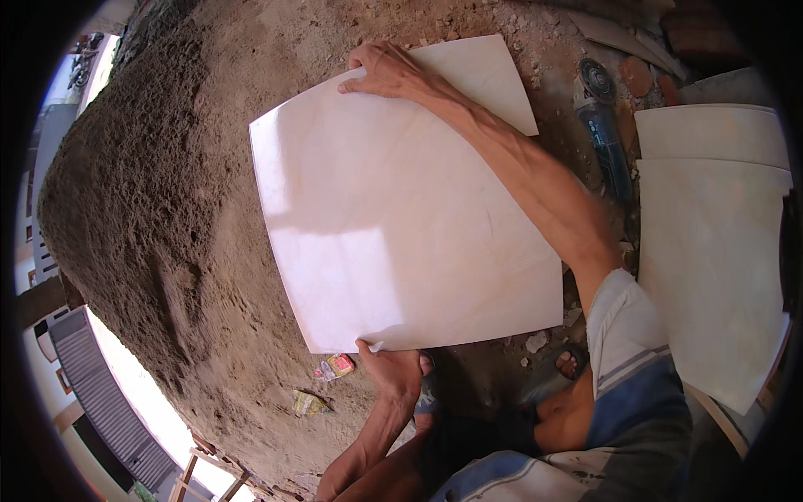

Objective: The person cuts a rectangular notch into a large ceramic tile using a hand-held angle grinder.

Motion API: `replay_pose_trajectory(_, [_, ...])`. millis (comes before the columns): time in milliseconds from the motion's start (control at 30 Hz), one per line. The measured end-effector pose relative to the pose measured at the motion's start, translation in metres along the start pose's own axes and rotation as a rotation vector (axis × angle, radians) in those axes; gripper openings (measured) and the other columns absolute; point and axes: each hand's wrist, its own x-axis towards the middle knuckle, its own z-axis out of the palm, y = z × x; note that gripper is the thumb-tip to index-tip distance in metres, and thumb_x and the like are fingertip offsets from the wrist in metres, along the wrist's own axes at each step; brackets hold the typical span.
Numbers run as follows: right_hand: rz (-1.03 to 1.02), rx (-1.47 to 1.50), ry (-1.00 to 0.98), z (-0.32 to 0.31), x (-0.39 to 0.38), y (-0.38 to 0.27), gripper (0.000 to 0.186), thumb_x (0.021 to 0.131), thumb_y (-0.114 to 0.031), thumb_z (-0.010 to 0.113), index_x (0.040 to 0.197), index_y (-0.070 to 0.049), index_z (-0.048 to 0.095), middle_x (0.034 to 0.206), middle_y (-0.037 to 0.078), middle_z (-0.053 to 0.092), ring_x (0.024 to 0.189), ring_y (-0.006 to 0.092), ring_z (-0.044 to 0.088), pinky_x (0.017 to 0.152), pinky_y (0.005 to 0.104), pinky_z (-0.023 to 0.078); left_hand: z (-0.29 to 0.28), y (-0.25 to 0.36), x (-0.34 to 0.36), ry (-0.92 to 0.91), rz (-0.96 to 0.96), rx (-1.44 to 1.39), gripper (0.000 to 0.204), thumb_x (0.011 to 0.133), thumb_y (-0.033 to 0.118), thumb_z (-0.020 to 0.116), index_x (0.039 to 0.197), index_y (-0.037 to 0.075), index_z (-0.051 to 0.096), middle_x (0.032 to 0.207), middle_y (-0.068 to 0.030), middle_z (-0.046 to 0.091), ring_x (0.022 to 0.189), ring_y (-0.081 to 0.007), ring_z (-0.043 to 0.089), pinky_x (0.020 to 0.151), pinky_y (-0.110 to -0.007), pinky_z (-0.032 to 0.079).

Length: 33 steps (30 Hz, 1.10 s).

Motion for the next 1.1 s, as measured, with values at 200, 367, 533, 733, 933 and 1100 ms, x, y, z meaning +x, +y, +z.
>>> replay_pose_trajectory(200, [0.005, -0.008, -0.063, 0.021, 0.010, -0.009, 0.055, 0.083, -0.050, 0.093, 0.109, -0.003, 0.080, 0.108, 0.020, 0.079, 0.109, 0.0380, 0.075, 0.102, 0.0500, 0.057, -0.008, -0.039, 0.024, 0.014, 0.071, -0.239, 0.069, 0.112, 0.064, 0.024, 0.137, 0.010, 0.057, 0.138, -0.0122, 0.063, 0.125, -0.0298, 0.058, 0.095, -0.046, 0.048])
replay_pose_trajectory(367, [-0.008, -0.050, -0.139, 0.031, 0.016, -0.017, 0.052, 0.084, -0.047, 0.091, 0.111, -0.004, 0.082, 0.100, 0.018, 0.080, 0.107, 0.0376, 0.075, 0.103, 0.0506, 0.054, 0.005, -0.043, 0.016, 0.008, 0.031, -0.242, 0.058, 0.111, 0.054, 0.034, 0.141, 0.010, 0.057, 0.149, -0.0114, 0.060, 0.141, -0.0285, 0.054, 0.119, -0.047, 0.040])
replay_pose_trajectory(533, [-0.069, -0.114, -0.101, 0.030, 0.008, -0.025, 0.051, 0.091, -0.046, 0.086, 0.121, -0.006, 0.078, 0.118, 0.017, 0.077, 0.121, 0.0363, 0.070, 0.109, 0.0512, 0.051, -0.007, -0.044, 0.016, -0.053, 0.018, -0.187, 0.059, 0.111, 0.053, 0.036, 0.146, 0.009, 0.054, 0.155, -0.0106, 0.058, 0.149, -0.0283, 0.050, 0.125, -0.049, 0.036])
replay_pose_trajectory(733, [-0.297, -0.151, 0.210, 0.003, -0.055, -0.022, 0.044, 0.100, -0.039, 0.081, 0.126, -0.004, 0.070, 0.126, 0.013, 0.073, 0.124, 0.0350, 0.066, 0.114, 0.0525, 0.050, -0.001, -0.048, 0.011, -0.050, 0.004, -0.138, 0.070, 0.115, 0.063, 0.033, 0.154, 0.006, 0.048, 0.158, -0.0143, 0.054, 0.152, -0.0321, 0.047, 0.129, -0.050, 0.035])
replay_pose_trajectory(933, [-0.171, -0.196, 0.248, -0.174, -0.229, -0.036, 0.031, 0.099, -0.026, 0.083, 0.111, -0.004, 0.065, 0.106, 0.008, 0.068, 0.099, 0.0286, 0.070, 0.097, 0.0475, 0.055, -0.006, -0.042, -0.005, -0.169, -0.045, -0.044, 0.089, 0.116, 0.069, 0.032, 0.166, -0.005, 0.032, 0.167, -0.0209, 0.044, 0.157, -0.0359, 0.043, 0.135, -0.050, 0.034])
replay_pose_trajectory(1100, [0.305, -0.647, 0.149, -0.199, -0.375, 0.091, 0.059, 0.097, -0.034, 0.084, 0.139, -0.003, 0.055, 0.132, 0.015, 0.055, 0.121, 0.0351, 0.060, 0.099, 0.0567, 0.053, 0.017, -0.042, -0.018, -0.303, -0.248, 0.204, 0.087, 0.116, 0.069, 0.035, 0.160, -0.006, 0.038, 0.162, -0.0225, 0.050, 0.149, -0.0340, 0.053, 0.129, -0.048, 0.042])
